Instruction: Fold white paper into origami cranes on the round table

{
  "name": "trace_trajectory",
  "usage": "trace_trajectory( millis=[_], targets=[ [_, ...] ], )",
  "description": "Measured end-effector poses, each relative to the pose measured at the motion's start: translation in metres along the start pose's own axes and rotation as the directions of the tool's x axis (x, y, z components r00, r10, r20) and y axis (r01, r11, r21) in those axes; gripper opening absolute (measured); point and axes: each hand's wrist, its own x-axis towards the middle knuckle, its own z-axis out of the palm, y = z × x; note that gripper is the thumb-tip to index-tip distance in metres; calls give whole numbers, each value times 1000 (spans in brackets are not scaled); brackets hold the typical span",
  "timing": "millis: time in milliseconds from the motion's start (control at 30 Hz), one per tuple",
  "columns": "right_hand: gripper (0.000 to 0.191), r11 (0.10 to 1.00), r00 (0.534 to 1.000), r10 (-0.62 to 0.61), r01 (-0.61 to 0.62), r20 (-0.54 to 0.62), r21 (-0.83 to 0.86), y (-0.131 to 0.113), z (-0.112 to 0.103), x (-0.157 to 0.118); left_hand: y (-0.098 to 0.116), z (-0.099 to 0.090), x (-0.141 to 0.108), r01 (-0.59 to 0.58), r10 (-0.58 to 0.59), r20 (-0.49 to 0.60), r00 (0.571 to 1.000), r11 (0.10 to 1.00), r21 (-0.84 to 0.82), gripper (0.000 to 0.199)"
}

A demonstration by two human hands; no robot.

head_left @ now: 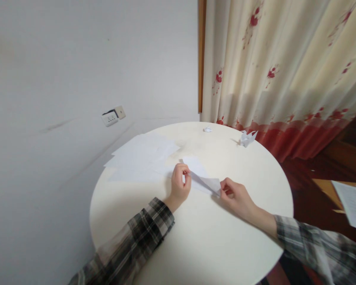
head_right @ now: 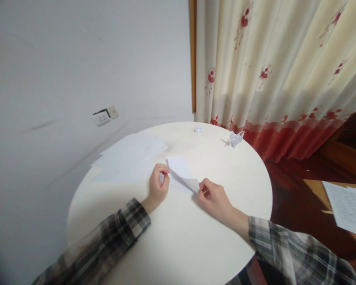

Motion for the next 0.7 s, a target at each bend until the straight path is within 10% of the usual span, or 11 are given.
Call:
trace_trajectory(
  millis=[133,267,700],
  targets=[
    [7,977,989,140,-130,-46,171,8,-3,8,6,2,-3,-242,238,454,859,969,-50,18],
    [7,957,973,211,-187,-91,222,27,-10,11,3,7,-2,-228,185,697,693,973,-31,23],
    [9,959,935,283,-283,-212,30,32,-26,4,-1,14,-4,-286,145,775,615,957,48,34]
  ],
)
